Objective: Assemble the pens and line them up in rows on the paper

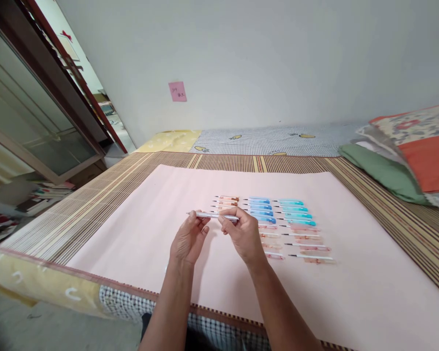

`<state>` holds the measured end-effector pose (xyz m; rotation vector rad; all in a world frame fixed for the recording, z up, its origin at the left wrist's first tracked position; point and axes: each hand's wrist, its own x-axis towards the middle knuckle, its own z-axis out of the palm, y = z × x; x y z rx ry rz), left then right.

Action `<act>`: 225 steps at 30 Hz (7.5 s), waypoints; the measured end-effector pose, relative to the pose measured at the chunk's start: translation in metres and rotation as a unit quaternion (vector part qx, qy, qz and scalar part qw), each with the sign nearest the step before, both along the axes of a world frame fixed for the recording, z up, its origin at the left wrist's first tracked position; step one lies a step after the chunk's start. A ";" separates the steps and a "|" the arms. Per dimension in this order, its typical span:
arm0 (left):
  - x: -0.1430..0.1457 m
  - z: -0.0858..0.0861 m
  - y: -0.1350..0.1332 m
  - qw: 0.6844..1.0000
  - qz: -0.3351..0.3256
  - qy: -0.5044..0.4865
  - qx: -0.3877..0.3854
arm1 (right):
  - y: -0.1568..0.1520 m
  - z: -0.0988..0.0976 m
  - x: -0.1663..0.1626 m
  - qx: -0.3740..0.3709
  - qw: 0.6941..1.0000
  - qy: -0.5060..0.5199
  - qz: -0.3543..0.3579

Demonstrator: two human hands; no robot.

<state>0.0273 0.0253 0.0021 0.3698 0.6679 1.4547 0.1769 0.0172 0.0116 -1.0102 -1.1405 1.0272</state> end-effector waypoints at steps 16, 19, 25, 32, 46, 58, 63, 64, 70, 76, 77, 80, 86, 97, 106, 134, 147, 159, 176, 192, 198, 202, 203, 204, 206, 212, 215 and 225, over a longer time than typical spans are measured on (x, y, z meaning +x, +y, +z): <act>0.000 0.001 0.001 0.999 0.012 0.044 0.020 | 0.000 -0.002 -0.003 -0.018 0.996 0.087 0.018; 0.001 0.003 0.002 0.997 0.037 0.055 0.026 | 0.000 -0.002 -0.003 -0.020 0.996 0.083 0.024; 0.000 0.008 0.000 0.992 0.062 0.097 0.052 | -0.001 0.000 -0.001 -0.022 0.999 0.038 0.026; 0.002 0.000 0.003 0.991 0.059 0.120 -0.008 | -0.005 0.001 0.001 0.129 0.970 -0.205 -0.016; -0.002 0.005 0.001 0.995 0.027 0.089 0.037 | -0.008 -0.002 0.000 0.187 0.930 -0.315 -0.009; 0.001 0.006 -0.002 0.994 -0.007 0.066 0.083 | -0.009 0.010 0.002 0.071 0.968 -0.231 0.063; 0.002 0.006 -0.002 0.993 -0.009 0.079 0.085 | -0.008 0.010 0.005 0.067 0.969 -0.227 0.069; 0.002 0.006 -0.002 0.993 -0.004 0.082 0.083 | -0.008 0.010 0.006 0.073 0.969 -0.228 0.064; 0.003 0.002 -0.001 0.992 0.023 0.111 0.050 | -0.010 0.010 0.004 0.150 0.949 -0.274 0.036; 0.005 0.002 -0.003 0.995 0.007 0.099 0.025 | -0.008 0.008 0.004 0.187 0.931 -0.312 0.024; 0.005 0.003 -0.003 0.995 0.002 0.094 0.026 | -0.008 0.008 0.005 0.186 0.931 -0.314 0.023; 0.001 0.007 -0.004 0.996 -0.021 0.079 0.041 | -0.007 0.007 0.007 0.181 0.931 -0.316 0.017; -0.002 0.007 -0.002 0.993 -0.027 0.103 0.047 | -0.007 0.007 0.010 0.172 0.929 -0.328 0.017; -0.004 0.005 -0.003 0.993 -0.037 0.110 0.026 | -0.008 0.009 0.008 0.212 0.893 -0.397 -0.011; -0.003 0.008 -0.005 0.995 -0.056 0.073 0.038 | -0.008 0.010 0.016 0.074 0.939 -0.328 0.065; -0.007 -0.003 0.005 0.999 0.029 -0.009 -0.030 | -0.002 0.014 0.033 -0.015 0.988 -0.151 0.036; -0.005 0.000 0.007 0.995 0.070 -0.050 -0.048 | -0.002 0.014 0.030 -0.047 0.992 -0.014 0.117; -0.006 0.005 0.002 0.998 0.048 -0.030 -0.015 | 0.000 0.005 0.025 -0.076 0.981 0.128 0.121; 0.016 0.007 -0.005 0.973 -0.004 0.194 0.126 | 0.001 0.005 0.005 -0.087 0.973 0.210 0.034; 0.022 0.008 -0.007 0.969 -0.034 0.199 0.141 | 0.005 0.003 0.007 -0.054 0.988 0.138 -0.038; 0.023 0.001 -0.007 0.961 -0.036 0.260 0.090 | 0.002 0.003 0.008 -0.030 0.995 0.091 -0.033; 0.023 0.004 -0.007 0.968 -0.049 0.231 0.086 | 0.002 0.003 0.008 -0.036 0.996 0.073 -0.046; 0.022 0.006 -0.007 0.972 -0.045 0.209 0.097 | 0.002 0.003 0.008 -0.040 0.995 0.074 -0.051; 0.022 0.007 -0.007 0.975 -0.043 0.192 0.106 | 0.003 0.002 0.009 -0.044 0.995 0.075 -0.056; 0.022 0.008 -0.007 0.976 -0.046 0.181 0.113 | 0.005 0.000 0.011 -0.049 0.994 0.076 -0.066; 0.024 0.000 -0.006 0.968 -0.055 0.234 0.067 | 0.007 -0.001 0.016 -0.032 0.996 0.066 -0.052; 0.025 -0.003 -0.006 0.967 -0.053 0.245 0.039 | 0.007 -0.001 0.017 -0.032 0.995 0.076 -0.047; 0.022 0.002 -0.004 0.972 -0.029 0.230 0.025 | 0.008 0.002 0.018 -0.051 0.980 0.172 -0.081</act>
